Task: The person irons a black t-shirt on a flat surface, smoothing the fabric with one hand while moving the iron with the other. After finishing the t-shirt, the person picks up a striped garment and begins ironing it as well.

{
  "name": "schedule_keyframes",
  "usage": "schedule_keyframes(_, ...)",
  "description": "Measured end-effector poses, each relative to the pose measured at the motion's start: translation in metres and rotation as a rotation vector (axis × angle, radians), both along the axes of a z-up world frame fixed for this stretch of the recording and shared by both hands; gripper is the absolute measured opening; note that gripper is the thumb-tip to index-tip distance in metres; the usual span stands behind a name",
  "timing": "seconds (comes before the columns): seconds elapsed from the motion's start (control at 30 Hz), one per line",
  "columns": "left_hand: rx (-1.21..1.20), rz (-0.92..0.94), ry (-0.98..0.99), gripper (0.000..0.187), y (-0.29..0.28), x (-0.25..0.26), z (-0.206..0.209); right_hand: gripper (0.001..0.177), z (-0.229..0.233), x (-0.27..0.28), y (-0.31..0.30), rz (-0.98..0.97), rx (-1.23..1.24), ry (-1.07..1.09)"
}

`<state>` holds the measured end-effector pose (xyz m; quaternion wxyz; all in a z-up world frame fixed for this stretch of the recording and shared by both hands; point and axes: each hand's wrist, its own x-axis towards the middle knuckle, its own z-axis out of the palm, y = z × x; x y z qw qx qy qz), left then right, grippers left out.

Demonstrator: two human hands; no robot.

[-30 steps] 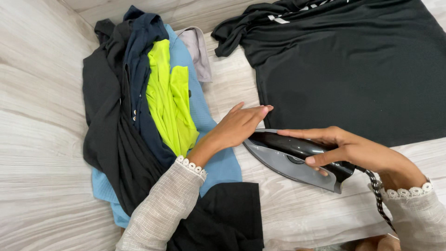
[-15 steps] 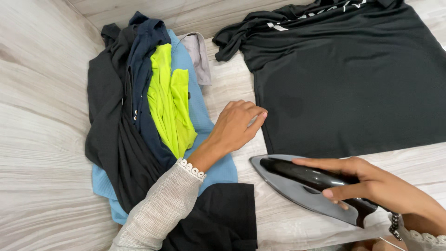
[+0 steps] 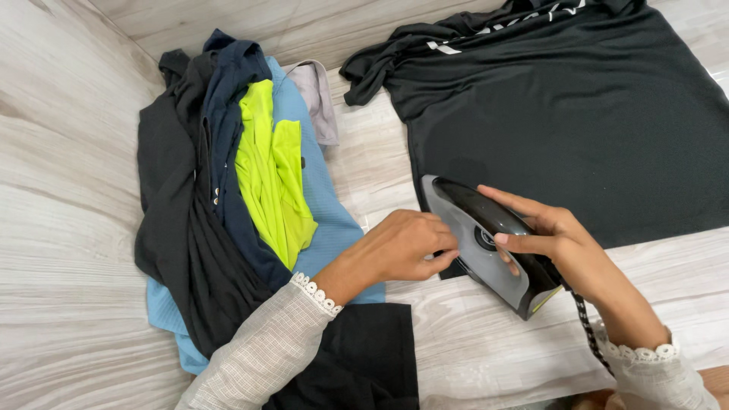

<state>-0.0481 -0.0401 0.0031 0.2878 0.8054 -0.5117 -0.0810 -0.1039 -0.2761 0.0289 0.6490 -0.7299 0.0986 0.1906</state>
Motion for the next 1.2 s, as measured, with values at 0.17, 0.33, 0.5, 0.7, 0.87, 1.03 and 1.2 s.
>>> schedule_keyframes(0.17, 0.067, 0.008, 0.144, 0.016, -0.001, -0.002, -0.007, 0.065, 0.006, 0.002, -0.010, -0.016, -0.109, 0.039)
schedule_keyframes(0.33, 0.075, 0.000, 0.152, 0.017, 0.000, -0.001, -0.008, 0.065, 0.001, 0.002, -0.024, -0.183, -0.226, -0.037)
schedule_keyframes(0.5, 0.073, -0.006, 0.145, 0.018, -0.001, -0.001, -0.007, 0.066, 0.001, 0.002, -0.047, -0.095, -0.280, 0.023)
schedule_keyframes(0.7, 0.102, 0.003, 0.127, 0.019, -0.001, -0.005, -0.006, 0.062, 0.001, 0.000, -0.071, -0.343, -0.322, 0.008)
schedule_keyframes(0.87, 0.100, -0.066, -0.080, 0.013, -0.006, -0.010, -0.010, 0.066, 0.003, -0.006, -0.067, -0.349, -0.315, -0.088)
schedule_keyframes(1.03, 0.210, -0.113, -0.304, 0.008, -0.014, -0.028, -0.020, 0.067, 0.002, 0.002, -0.044, 0.056, -0.228, -0.033)
schedule_keyframes(1.2, 0.241, -0.118, -0.338, 0.008, -0.013, -0.033, -0.023, 0.065, -0.004, 0.049, -0.017, 0.360, -0.214, -0.094)
